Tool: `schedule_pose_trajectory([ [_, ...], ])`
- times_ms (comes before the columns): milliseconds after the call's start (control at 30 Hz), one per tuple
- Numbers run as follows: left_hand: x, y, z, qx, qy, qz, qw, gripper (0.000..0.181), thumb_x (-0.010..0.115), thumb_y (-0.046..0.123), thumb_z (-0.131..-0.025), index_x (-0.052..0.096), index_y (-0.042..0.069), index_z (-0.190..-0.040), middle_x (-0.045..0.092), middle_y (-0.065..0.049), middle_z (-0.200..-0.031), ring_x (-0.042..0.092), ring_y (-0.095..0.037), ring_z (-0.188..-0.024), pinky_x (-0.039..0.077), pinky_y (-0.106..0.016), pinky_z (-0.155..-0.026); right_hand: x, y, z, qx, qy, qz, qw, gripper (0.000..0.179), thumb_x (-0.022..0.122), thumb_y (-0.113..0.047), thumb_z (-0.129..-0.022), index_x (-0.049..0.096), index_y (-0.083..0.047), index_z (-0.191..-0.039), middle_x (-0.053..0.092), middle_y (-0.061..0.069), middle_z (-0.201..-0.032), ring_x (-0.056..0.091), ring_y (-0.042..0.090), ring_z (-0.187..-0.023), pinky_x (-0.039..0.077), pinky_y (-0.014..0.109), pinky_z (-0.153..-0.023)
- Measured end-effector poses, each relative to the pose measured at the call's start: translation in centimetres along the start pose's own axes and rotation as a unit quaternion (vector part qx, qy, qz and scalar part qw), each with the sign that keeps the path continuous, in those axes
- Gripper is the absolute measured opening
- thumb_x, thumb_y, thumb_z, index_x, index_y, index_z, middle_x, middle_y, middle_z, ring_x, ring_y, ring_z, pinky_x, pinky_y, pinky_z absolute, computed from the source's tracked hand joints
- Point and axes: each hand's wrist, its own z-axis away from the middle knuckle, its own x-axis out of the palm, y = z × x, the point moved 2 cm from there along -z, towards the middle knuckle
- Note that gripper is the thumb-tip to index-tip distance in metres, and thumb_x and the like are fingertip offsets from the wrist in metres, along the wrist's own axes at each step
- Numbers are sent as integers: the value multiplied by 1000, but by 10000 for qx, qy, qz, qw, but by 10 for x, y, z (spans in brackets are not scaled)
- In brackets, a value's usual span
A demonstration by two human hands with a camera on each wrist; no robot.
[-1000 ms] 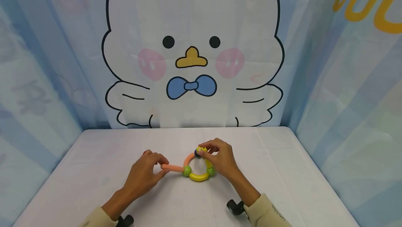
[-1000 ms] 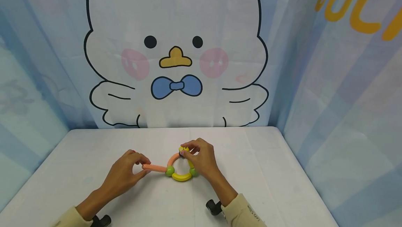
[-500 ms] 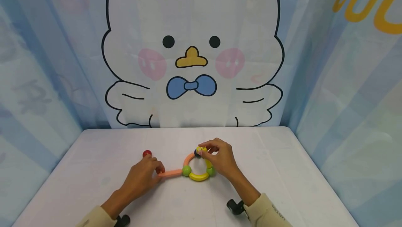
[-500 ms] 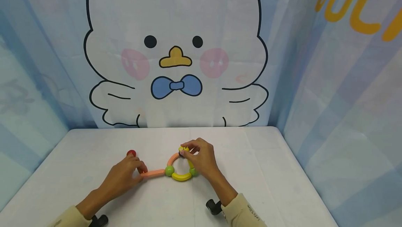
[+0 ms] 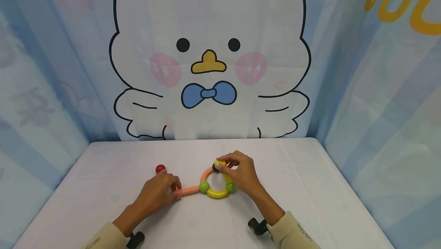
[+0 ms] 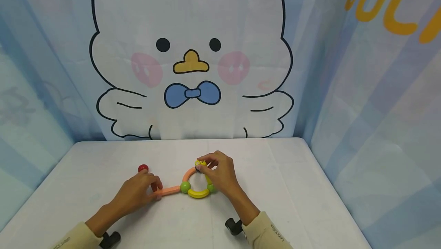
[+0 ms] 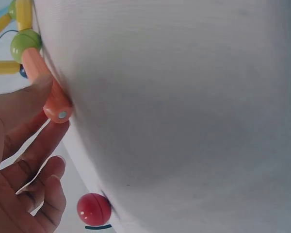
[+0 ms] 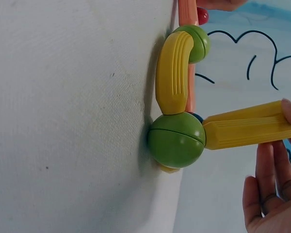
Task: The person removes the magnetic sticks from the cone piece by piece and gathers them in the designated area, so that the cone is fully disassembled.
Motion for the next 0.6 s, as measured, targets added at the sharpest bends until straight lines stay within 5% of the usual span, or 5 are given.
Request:
schedule_pose_trajectory([
  [133, -5, 9, -5, -23, 69, 281, 9996, 25, 94, 29, -81, 78, 22, -99, 65, 11, -83, 49, -9, -86, 53, -27, -74, -1, -1, 0, 38, -17, -26, 10000, 20, 87, -18, -89, 84, -26, -107, 69, -7, -92, 66, 9, -83, 60, 45, -87],
  [300, -13, 28, -17, 154, 512, 655, 9964, 23, 91, 29, -86, 80, 20, -105, 70, 8, -88, 55, -11, -90, 54, -27, -75, -1, -1, 0, 55, -16, 0, 10000, 20, 88, -17, -89, 84, -25, -107, 69, -6, -92, 66, 9, -83, 60, 41, -85],
  [600, -16, 55, -42, 364, 1190, 1611, 9791, 19, 87, 27, -90, 80, 20, -107, 76, 6, -91, 63, -21, -91, 49, -29, -78, -1, -1, -1, 58, -66, -16, 10000, 20, 88, -19, -89, 84, -26, -107, 70, -6, -93, 66, 10, -84, 60, 45, -86],
])
